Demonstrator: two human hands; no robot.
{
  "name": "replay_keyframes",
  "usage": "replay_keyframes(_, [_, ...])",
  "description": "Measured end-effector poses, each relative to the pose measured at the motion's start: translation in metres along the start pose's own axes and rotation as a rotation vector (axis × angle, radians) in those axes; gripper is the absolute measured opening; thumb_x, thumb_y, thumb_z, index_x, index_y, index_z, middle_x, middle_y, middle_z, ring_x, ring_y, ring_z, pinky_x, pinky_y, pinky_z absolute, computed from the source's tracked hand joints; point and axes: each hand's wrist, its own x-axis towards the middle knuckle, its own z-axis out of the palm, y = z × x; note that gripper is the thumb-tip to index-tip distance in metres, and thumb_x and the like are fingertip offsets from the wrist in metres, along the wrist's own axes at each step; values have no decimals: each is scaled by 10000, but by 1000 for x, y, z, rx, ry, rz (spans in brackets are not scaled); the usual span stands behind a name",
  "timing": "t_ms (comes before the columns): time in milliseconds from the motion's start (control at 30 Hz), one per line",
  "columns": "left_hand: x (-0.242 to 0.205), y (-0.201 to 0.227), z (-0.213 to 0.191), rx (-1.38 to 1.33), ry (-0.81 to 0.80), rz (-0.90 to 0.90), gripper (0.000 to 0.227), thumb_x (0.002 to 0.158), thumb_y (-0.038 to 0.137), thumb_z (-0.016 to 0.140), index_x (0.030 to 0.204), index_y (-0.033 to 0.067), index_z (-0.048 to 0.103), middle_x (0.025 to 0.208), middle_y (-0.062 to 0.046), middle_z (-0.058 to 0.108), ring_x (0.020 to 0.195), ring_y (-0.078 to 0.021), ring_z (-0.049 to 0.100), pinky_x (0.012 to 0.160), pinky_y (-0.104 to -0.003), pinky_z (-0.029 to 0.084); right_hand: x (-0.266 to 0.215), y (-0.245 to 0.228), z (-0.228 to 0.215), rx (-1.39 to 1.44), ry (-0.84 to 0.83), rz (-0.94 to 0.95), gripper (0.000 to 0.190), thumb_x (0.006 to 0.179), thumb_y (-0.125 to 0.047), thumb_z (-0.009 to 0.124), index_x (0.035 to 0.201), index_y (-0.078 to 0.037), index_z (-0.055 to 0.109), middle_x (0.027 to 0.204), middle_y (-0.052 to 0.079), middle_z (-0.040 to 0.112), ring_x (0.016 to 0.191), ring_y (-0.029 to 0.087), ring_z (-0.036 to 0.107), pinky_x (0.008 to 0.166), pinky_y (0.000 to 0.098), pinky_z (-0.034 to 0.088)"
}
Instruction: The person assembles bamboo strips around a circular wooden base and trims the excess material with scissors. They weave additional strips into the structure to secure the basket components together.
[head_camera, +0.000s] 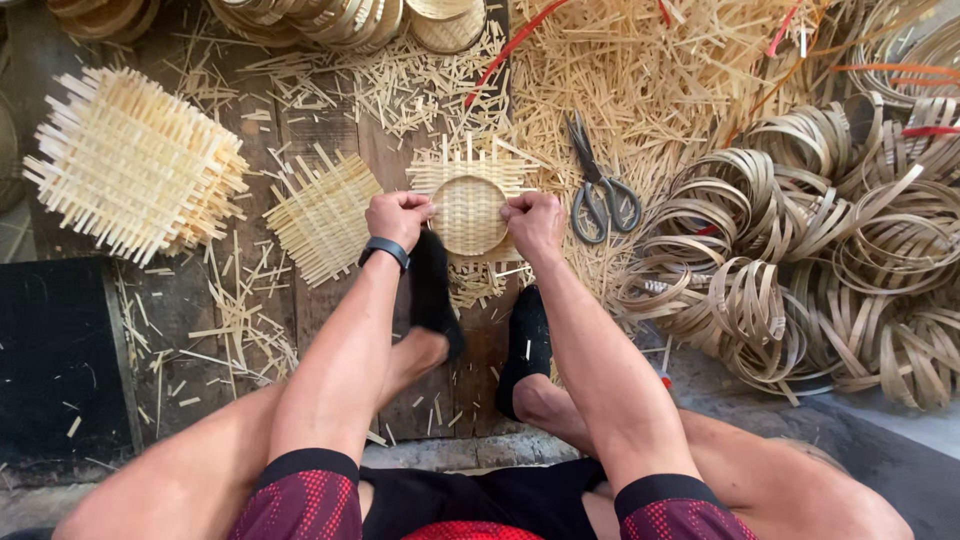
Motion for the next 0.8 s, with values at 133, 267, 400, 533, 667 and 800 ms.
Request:
replay_keyframes(133, [6,-2,0,-65,-42,-37,152,748,81,892,871,57,807,798,-52,787,687,-113,708,664,-275,580,1,4,0,25,-7,-34,178,800,-107,841,964,-43,811,834,97,792,713,146,714,708,296,589])
replay_keyframes(267, [-2,-1,1,-56,-16,11,159,733,59,887,868,53,803,791,-45,781,685,-103,716,677,-262,585,-2,-2,-8,43,-40,-7,209,811,-136,841,997,-50,802,829,88,792,699,125,713,686,285,594])
replay_keyframes(400, [-5,-6,-1,-64,-20,31,121,741,27,874,838,30,802,789,-55,782,695,-112,718,683,-265,580,-8,-10,-14,55,-79,-6,190,818,-136,827,991,-59,813,816,81,794,682,119,718,668,281,602])
replay_keyframes(533, [4,-23,4,-112,-32,29,146,725,37,886,845,31,804,821,-61,786,714,-110,726,686,-258,590,-5,-4,-13,5,-78,-30,175,817,-139,840,969,-54,818,794,98,791,675,130,717,665,290,582])
replay_keyframes(667, [13,-29,-3,-186,-129,-11,174,726,69,914,857,29,806,852,-68,790,733,-108,716,689,-247,583,19,8,-9,-105,-81,-39,201,745,-148,901,918,-68,839,809,105,777,711,139,694,688,281,540])
replay_keyframes(800, [19,-14,-12,-230,-246,-71,193,714,78,916,869,31,811,834,-56,791,707,-125,704,677,-292,580,35,22,-13,72,-254,-55,228,729,-150,894,916,-44,820,802,77,769,712,146,679,673,290,556])
